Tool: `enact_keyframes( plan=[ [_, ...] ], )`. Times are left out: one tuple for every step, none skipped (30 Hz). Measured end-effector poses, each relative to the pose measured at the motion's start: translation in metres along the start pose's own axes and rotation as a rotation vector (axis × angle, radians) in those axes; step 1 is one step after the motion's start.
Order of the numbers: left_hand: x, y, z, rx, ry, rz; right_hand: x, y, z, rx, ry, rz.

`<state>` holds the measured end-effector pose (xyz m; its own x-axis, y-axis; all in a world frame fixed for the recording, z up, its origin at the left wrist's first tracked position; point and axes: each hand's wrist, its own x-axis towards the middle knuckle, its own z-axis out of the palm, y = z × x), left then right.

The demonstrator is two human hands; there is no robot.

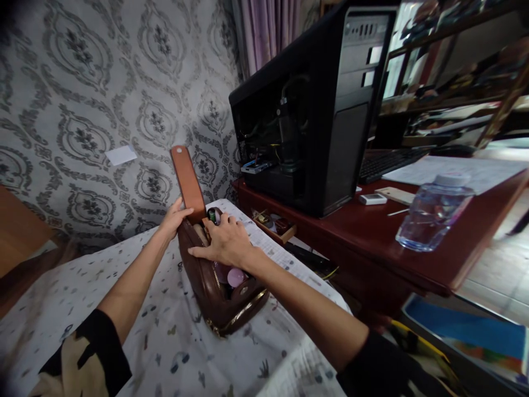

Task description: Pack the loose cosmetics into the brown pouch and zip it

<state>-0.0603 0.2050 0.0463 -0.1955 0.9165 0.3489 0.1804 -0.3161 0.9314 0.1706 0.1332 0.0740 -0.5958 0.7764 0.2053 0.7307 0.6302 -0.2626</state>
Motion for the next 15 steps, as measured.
enact_keyframes(
  plan=[
    [-0.0004,0.0017,0.0014,0.024,-0.001,0.019,0.0004,0.0003,0.0007,0.003,0.003,0.001],
    [-0.0007,0.0031,0.0027,0.049,-0.002,0.037,0.001,0.0007,0.0016,0.008,0.009,-0.003],
    [-0.001,0.0042,0.0038,0.072,-0.002,0.05,0.0016,0.001,0.0027,0.015,0.019,-0.008],
    [-0.0013,0.0049,0.0046,0.093,-0.003,0.061,0.0022,0.0013,0.0038,0.024,0.035,-0.014],
    [-0.0016,0.0052,0.0049,0.11,-0.005,0.069,0.0027,0.0015,0.005,0.034,0.053,-0.018],
    [-0.0019,0.005,0.0049,0.125,-0.007,0.076,0.0033,0.0015,0.006,0.045,0.069,-0.022],
    [-0.0023,0.0046,0.0044,0.136,-0.009,0.083,0.0037,0.0014,0.0067,0.056,0.081,-0.022],
    [-0.0026,0.0039,0.0038,0.146,-0.012,0.088,0.0042,0.0014,0.0071,0.068,0.089,-0.019],
    [-0.0029,0.003,0.0032,0.155,-0.014,0.092,0.0046,0.0013,0.0072,0.081,0.092,-0.015],
    [-0.003,0.0021,0.0027,0.164,-0.015,0.097,0.0049,0.0013,0.007,0.094,0.092,-0.011],
    [-0.003,0.0013,0.0027,0.175,-0.018,0.103,0.0053,0.0014,0.0065,0.106,0.089,-0.008],
    [-0.0029,0.0007,0.0032,0.186,-0.023,0.112,0.0056,0.0017,0.0059,0.12,0.084,-0.008],
    [-0.0028,0.0001,0.0042,0.198,-0.03,0.122,0.0059,0.002,0.0052,0.132,0.08,-0.008],
    [-0.0026,-0.0002,0.0055,0.211,-0.039,0.135,0.0061,0.0024,0.0045,0.143,0.077,-0.012],
    [-0.0022,-0.0004,0.0071,0.227,-0.049,0.149,0.0062,0.0029,0.0038,0.15,0.075,-0.015]
  ],
)
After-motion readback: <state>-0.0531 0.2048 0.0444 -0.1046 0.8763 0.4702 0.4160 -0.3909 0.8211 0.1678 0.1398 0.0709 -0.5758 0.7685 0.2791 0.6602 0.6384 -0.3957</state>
